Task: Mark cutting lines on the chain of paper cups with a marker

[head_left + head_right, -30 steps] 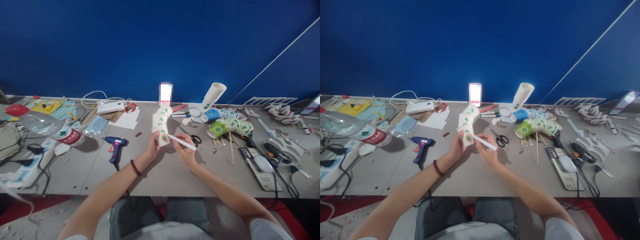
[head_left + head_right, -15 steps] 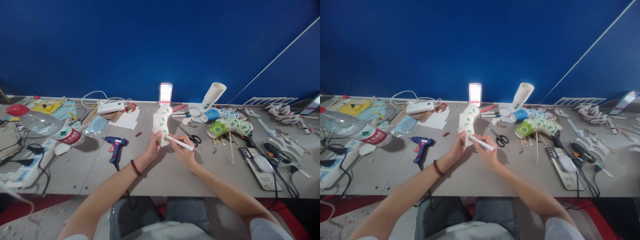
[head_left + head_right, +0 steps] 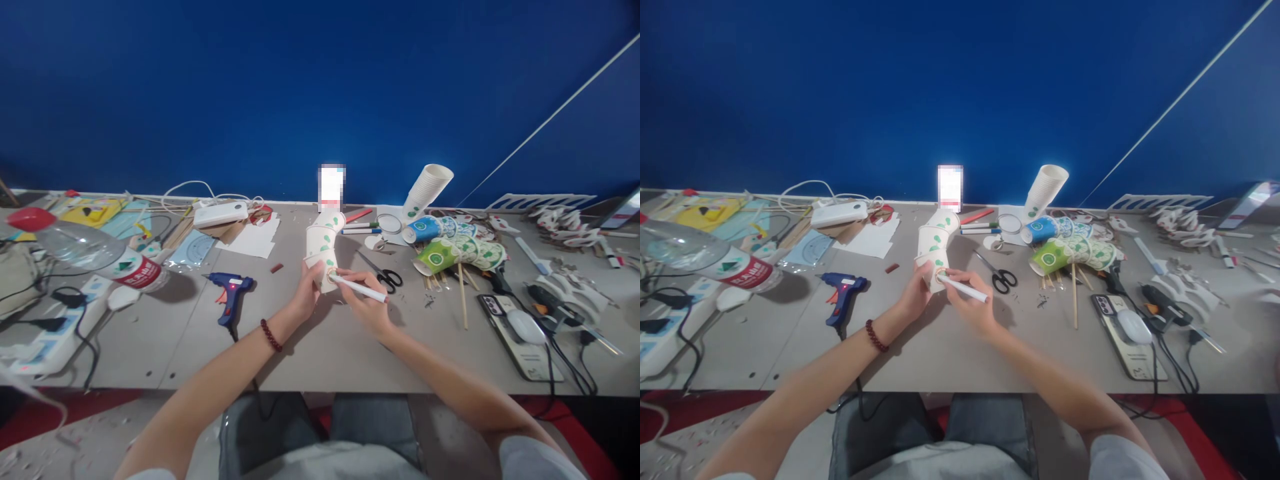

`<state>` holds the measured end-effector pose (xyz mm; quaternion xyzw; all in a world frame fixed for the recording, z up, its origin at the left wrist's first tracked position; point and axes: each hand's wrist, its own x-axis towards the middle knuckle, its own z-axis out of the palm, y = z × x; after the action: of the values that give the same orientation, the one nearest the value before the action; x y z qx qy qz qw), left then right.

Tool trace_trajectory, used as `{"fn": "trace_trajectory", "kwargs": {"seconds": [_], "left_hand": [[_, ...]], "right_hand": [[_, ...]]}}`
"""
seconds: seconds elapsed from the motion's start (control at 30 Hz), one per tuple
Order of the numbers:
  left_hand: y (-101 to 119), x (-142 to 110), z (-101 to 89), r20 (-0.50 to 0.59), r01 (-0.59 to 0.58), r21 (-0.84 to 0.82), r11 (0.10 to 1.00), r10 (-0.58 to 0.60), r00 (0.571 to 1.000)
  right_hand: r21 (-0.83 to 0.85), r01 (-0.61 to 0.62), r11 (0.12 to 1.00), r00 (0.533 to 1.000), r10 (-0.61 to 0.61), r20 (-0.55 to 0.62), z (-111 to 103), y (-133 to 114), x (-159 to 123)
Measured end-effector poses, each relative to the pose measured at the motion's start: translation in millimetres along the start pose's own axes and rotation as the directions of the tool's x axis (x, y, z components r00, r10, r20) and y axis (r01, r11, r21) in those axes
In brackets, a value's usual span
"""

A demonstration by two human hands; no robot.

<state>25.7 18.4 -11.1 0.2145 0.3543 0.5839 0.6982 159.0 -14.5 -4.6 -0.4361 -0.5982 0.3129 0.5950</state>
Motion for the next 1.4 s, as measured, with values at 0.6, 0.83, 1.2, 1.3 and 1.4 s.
{"fn": "trace_trajectory", "kwargs": {"seconds": [0.6,0.83,1.2,1.3,1.4], "left_hand": [[1.6,-1.6,3.7,0.001,-0.012,-0.002,1.0,0.012,1.0],[-1.1,0.3,0.2,-0.021,-0.002,-0.007,1.0,0.002,1.0],[1.4,-2.0,4.2,-0.02,-0.006,-0.011,1.0,0.005,1.0],[2.8,-3.2,6.3,-0.015,-0.015,-0.002,1.0,0.015,1.0],[3.8,-3.7,7.0,-0.023,-0.004,0.005,1.0,0.005,1.0]], "right_hand": [[-0.018,-0.062,0.998,0.997,0.061,-0.047,0.1,-0.3,0.2],[-0.028,0.023,0.999,1.0,-0.023,-0.004,0.4,-3.1,0.5],[-0.067,-0.004,0.998,0.999,0.001,-0.037,0.4,-1.0,-0.8],[-0.079,-0.035,0.996,0.998,0.031,-0.058,-0.5,2.5,-0.8],[-0.054,-0.065,0.996,0.996,0.062,-0.058,-1.0,5.5,-1.1]]}}
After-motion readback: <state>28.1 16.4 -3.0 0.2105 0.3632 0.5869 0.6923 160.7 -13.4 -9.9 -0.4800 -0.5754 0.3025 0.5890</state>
